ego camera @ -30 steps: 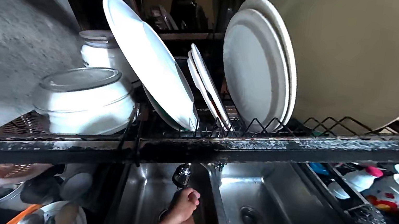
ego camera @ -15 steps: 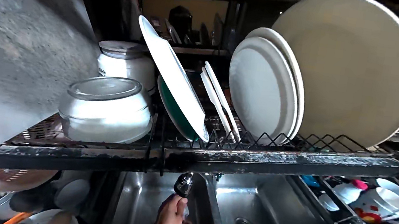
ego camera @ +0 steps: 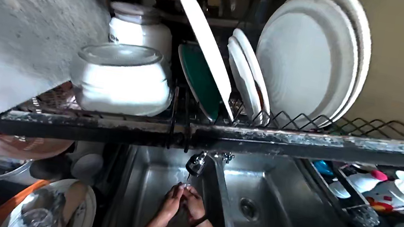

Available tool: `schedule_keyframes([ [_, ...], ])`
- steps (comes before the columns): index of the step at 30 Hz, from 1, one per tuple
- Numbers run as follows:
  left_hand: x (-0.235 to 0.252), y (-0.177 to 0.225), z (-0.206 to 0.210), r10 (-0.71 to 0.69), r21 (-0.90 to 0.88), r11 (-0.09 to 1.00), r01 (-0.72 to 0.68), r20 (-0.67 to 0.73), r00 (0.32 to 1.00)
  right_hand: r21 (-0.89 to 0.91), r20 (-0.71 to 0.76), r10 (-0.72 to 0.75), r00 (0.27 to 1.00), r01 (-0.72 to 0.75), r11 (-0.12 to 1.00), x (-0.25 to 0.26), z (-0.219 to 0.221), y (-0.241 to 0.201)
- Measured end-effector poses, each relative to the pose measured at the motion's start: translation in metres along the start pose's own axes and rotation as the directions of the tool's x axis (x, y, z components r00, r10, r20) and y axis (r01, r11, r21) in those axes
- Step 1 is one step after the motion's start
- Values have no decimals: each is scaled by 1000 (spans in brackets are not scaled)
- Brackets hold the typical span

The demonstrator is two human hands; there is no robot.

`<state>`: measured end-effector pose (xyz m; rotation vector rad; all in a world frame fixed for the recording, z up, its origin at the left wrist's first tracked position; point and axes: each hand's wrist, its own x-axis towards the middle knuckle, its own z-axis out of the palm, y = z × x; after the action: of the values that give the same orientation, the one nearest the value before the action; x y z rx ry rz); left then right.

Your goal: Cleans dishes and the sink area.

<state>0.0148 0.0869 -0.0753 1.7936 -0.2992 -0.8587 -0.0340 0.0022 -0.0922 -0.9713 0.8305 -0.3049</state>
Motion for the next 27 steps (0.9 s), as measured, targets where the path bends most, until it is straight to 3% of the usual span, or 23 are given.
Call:
schedule_keyframes([
  [8,-1,2,-7,-51,-193,980,52,8,999,-46,55,7,998,-4,999,4,-6,-8],
  [23,6,2,-18,109,-223,972,-76,137,985,5,166,118,979,-121,993,9,-18,-23],
  [27,7,1,-19,118,-234,970,-72,189,975,-32,87,98,991,-96,995,7,-21,-28],
])
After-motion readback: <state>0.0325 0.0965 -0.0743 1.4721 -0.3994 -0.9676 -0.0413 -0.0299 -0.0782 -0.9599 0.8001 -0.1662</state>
